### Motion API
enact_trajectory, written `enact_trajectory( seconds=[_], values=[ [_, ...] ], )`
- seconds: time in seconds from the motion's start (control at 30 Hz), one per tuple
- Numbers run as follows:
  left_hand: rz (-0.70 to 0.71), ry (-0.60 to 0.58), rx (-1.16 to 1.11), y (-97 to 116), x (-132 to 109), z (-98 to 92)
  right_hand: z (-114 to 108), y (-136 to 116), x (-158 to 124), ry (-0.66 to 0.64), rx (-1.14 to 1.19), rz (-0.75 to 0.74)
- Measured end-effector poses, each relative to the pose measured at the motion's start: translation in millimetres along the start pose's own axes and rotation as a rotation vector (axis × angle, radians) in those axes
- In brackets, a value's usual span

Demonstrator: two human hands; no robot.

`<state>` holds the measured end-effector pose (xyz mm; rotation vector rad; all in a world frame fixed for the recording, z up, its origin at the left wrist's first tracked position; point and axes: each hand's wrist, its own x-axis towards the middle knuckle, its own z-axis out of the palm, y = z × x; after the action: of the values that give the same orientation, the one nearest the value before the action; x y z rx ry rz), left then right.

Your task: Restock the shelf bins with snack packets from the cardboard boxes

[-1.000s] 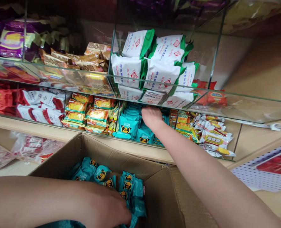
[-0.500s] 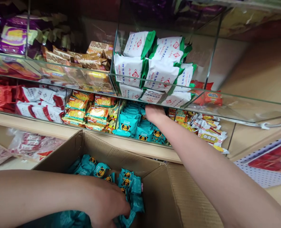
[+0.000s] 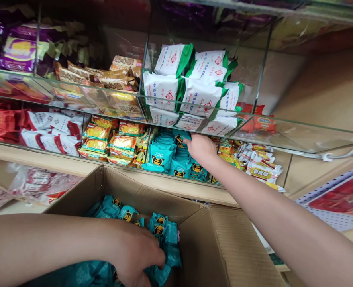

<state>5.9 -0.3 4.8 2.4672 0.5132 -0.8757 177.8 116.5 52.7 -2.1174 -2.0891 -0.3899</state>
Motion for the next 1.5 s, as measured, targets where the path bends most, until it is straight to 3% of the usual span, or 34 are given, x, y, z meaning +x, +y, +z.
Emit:
enact_trajectory(
  seconds=[0.1,0.23,0.33,0.5,0.6,0.77,0.97,1.17,1.33,1.5],
  values=[
    [-0.004,-0.021,0.001,0,0,0.2,-10,8,-21,0.078,0.032,-0.090],
    [0.001,-0.039,-0.016,-1,3,2.6,-22,19,-31,0.009,-0.096,-0.105],
    [-0.004,-0.033,-0.029,-3,5,5.3,-19,19,-33,-0.014,-0.166,-0.099],
    [-0.017,0.074,-0.139,-12,8,1.1,-2,0,-51,-0.105,0.019,-0.142],
    [-0.035,0.152,-0.134,-17,7,-6.0,4,-9,-65,-0.153,0.031,-0.096],
    [-0.009,0.222,-0.148,-14,1,-14.8,0,1,-62,-0.131,-0.048,-0.102],
    [0.000,0.120,-0.069,-14,0,-10.6,-7,18,-46,-0.276,-0.201,-0.272],
    [-0.023,0.083,-0.018,-13,2,-4.5,3,3,-55,-0.138,-0.287,-0.141],
    [-0.007,0.045,0.029,-10,2,-6.2,12,1,-57,-0.117,-0.255,-0.356],
    [-0.031,0.014,0.056,-12,3,-4.8,19,5,-54,-0.167,-0.251,-0.301]
  ],
)
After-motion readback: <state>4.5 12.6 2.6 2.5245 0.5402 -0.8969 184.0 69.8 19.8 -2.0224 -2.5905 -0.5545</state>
